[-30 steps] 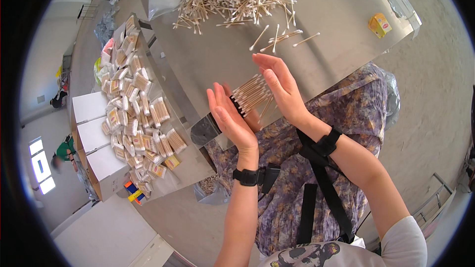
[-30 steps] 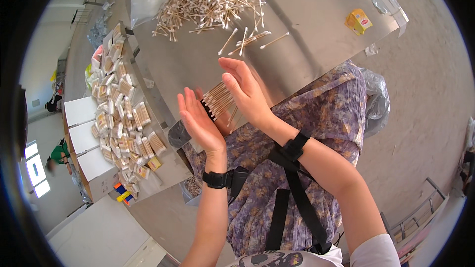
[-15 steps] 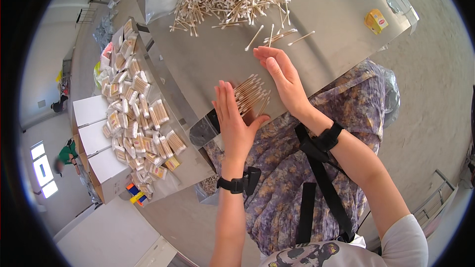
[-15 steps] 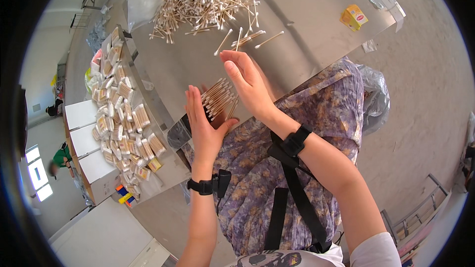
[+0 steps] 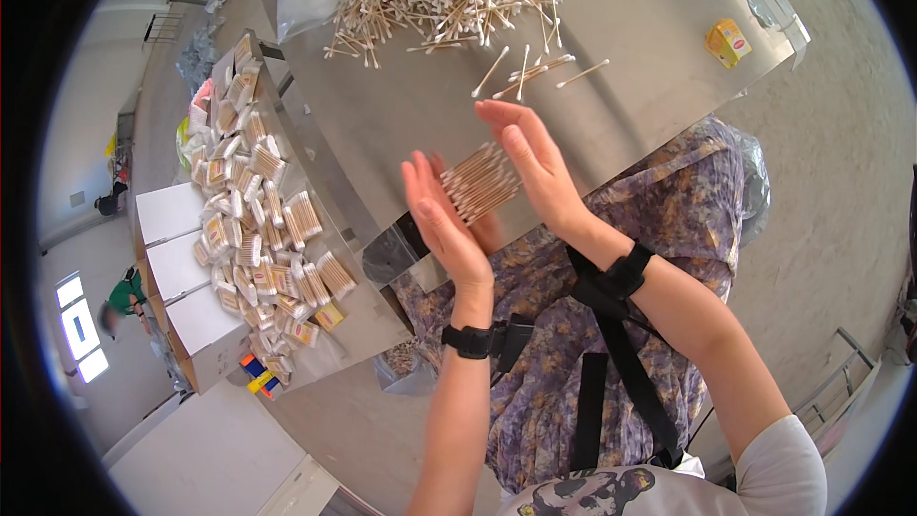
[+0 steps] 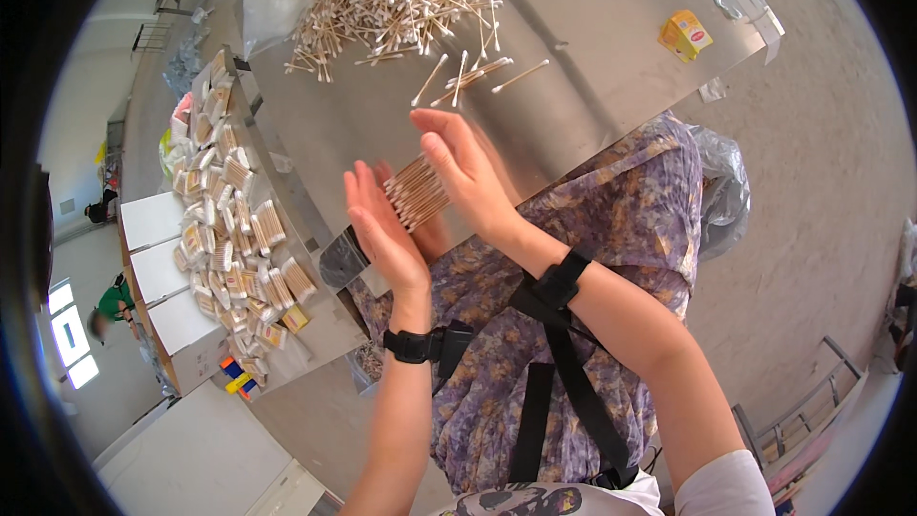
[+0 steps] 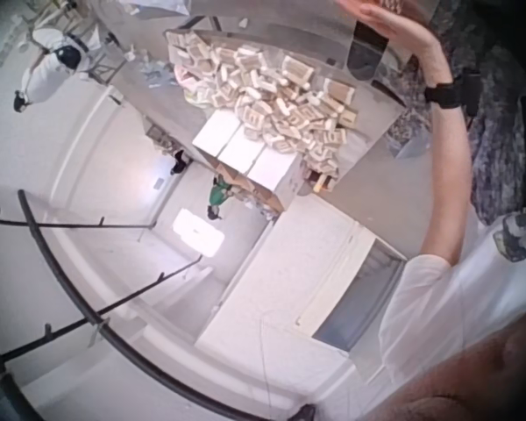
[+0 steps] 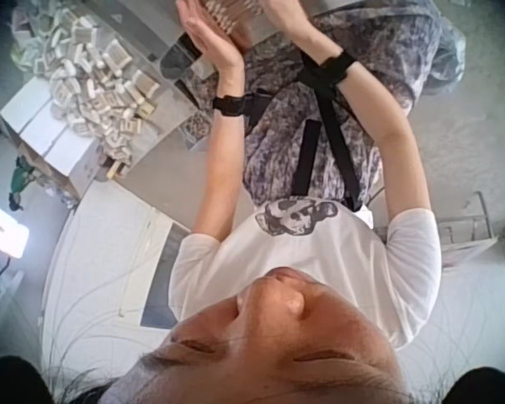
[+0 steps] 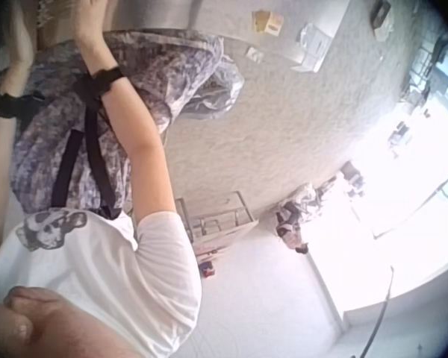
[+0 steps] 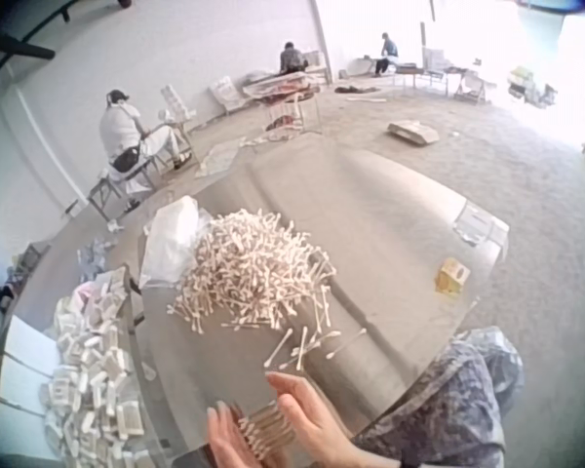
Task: The recorder is counting bundles of cotton swabs and packing them into individual plastic bags at a production workstation.
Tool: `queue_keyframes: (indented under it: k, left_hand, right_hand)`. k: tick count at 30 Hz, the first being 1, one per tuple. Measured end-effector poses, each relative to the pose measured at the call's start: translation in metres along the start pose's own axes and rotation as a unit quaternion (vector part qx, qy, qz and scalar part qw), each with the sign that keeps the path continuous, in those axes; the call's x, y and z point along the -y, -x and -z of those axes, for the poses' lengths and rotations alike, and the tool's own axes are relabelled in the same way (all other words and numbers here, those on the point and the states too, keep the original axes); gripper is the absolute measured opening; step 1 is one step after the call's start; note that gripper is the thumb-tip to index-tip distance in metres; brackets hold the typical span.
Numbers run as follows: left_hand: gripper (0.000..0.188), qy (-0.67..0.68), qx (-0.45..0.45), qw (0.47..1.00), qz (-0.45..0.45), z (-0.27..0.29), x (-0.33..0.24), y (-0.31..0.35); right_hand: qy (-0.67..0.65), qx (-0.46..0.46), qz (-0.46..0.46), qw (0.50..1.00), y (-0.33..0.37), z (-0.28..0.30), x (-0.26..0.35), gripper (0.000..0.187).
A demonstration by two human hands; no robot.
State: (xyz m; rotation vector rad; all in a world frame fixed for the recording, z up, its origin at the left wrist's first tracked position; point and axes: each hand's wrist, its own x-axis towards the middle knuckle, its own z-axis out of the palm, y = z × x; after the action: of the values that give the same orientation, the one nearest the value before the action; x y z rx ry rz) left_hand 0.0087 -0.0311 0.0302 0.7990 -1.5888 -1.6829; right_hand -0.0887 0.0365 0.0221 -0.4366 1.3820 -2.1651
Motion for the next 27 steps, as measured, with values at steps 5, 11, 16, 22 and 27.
queue_keyframes:
  k: [5, 11, 16, 22, 27]
  left_hand:
    - [0.074, 0.008, -0.041, 0.999, 0.0, -0.011, -0.005, -0.001]
    - [0.078, 0.03, -0.042, 0.999, 0.013, -0.008, -0.002, -0.012]
    - [0.077, 0.009, 0.002, 1.0, 0.013, -0.016, -0.006, -0.007]
    - [0.086, -0.558, 0.127, 0.802, -0.17, -0.002, 0.003, 0.003]
    - [0.107, -0.649, 0.215, 0.71, -0.167, -0.009, 0.004, 0.027]
  right_hand:
    - [0.0, 0.005, 0.004, 1.0, -0.003, 0.006, -0.001, 0.047]
    - [0.004, 0.007, 0.012, 1.0, -0.01, 0.008, -0.002, 0.048]
    - [-0.069, 0.031, -0.027, 0.997, -0.008, 0.004, -0.006, 0.051]
    - [-0.089, -0.014, -0.008, 0.996, -0.016, 0.012, 0.007, 0.052]
    - [-0.068, -0.029, -0.003, 0.997, -0.018, 0.023, 0.017, 0.051]
